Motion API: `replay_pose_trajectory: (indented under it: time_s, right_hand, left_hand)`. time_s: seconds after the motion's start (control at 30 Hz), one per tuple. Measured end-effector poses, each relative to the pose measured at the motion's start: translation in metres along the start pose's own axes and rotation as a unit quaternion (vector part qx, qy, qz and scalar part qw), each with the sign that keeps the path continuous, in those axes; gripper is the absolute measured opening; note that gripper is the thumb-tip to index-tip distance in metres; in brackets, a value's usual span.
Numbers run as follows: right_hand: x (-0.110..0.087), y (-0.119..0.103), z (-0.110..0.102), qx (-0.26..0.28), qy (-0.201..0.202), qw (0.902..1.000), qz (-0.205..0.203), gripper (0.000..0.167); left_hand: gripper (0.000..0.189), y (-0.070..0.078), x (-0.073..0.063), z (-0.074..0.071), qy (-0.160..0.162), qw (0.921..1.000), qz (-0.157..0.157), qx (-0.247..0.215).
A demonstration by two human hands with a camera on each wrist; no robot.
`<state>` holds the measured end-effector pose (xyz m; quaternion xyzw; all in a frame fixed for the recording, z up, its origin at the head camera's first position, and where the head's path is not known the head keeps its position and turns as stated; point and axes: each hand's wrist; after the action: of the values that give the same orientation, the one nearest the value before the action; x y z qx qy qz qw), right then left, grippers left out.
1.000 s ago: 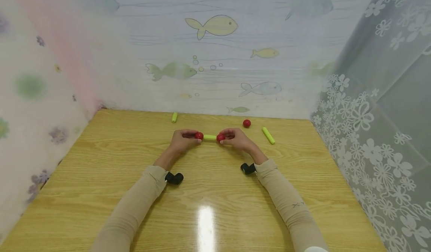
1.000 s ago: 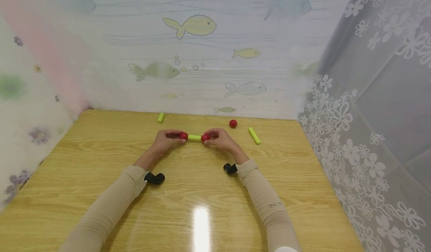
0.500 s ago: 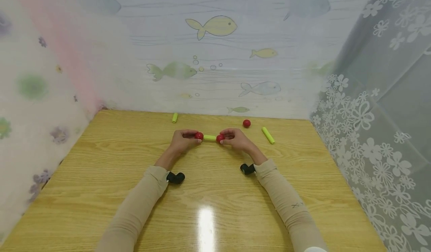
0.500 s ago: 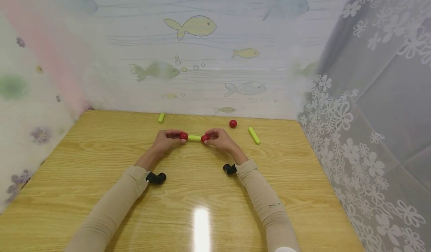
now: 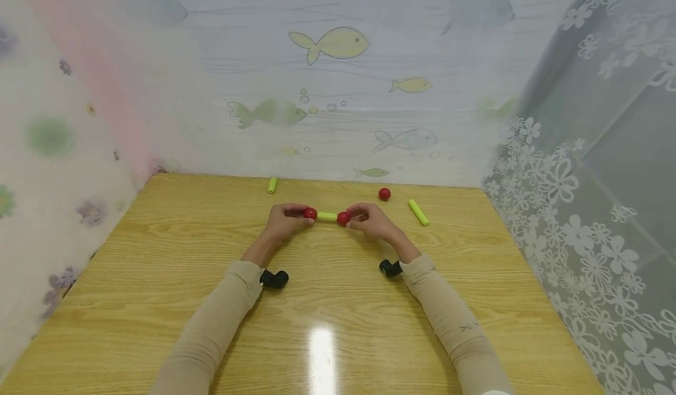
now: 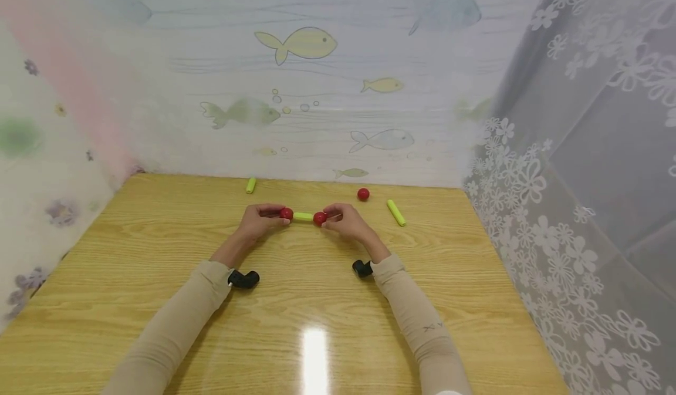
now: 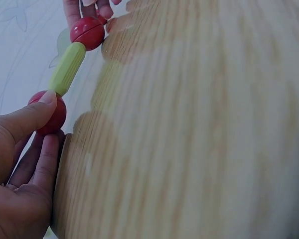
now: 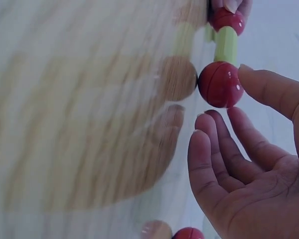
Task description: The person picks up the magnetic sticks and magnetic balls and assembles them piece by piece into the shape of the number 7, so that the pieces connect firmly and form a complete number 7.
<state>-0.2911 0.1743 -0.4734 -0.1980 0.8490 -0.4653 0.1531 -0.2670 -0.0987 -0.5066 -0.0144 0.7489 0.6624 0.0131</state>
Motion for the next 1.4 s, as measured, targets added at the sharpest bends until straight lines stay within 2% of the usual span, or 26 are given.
replay_pose_trajectory:
  time_s: [0.3, 0.57, 0.77, 0.97, 1.17, 1.4]
  right_hand:
    - [-0.008, -0.001, -0.006, -0.023, 0.004, 0.9995, -0.021, 0.038]
    - [-0.017, -0.002, -0.023, -0.062, 0.04, 0.9966, -0.036, 0.04]
    - [-0.022, 0.0, -0.037, -0.055, 0.076, 0.9939, -0.058, 0.042]
    - [-0.02, 0.011, -0.05, -0.031, 0.084, 0.9918, -0.091, 0.044]
    - [-0.022, 0.02, -0.065, -0.016, 0.107, 0.9909, -0.08, 0.042]
    - [-0.025, 0.038, -0.084, -0.046, 0.145, 0.987, -0.051, 0.045]
  left_hand:
    - [0.045, -0.003, 0.003, -0.001, 0.001, 0.9999, 0.009, 0.008]
    - [0.044, -0.004, 0.004, 0.001, 0.005, 0.9999, 0.007, 0.005]
    - [0.045, -0.005, 0.005, 0.001, 0.006, 1.0, 0.001, 0.006]
    - [0.044, -0.006, 0.006, 0.001, 0.002, 1.0, 0.007, -0.001]
    - [0.044, -0.006, 0.006, 0.0, -0.003, 0.9999, 0.013, 0.004]
    - [0.045, -0.005, 0.004, 0.0, -0.006, 0.9999, 0.014, 0.004]
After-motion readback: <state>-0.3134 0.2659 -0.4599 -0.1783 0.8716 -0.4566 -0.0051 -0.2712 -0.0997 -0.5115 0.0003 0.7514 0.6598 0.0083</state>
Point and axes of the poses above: each hand's wrist, its own x-axis towards the middle knuckle, its own z-axis out of the palm, y = z × x, and after that the axes turned 2 degrees about x, right-handed
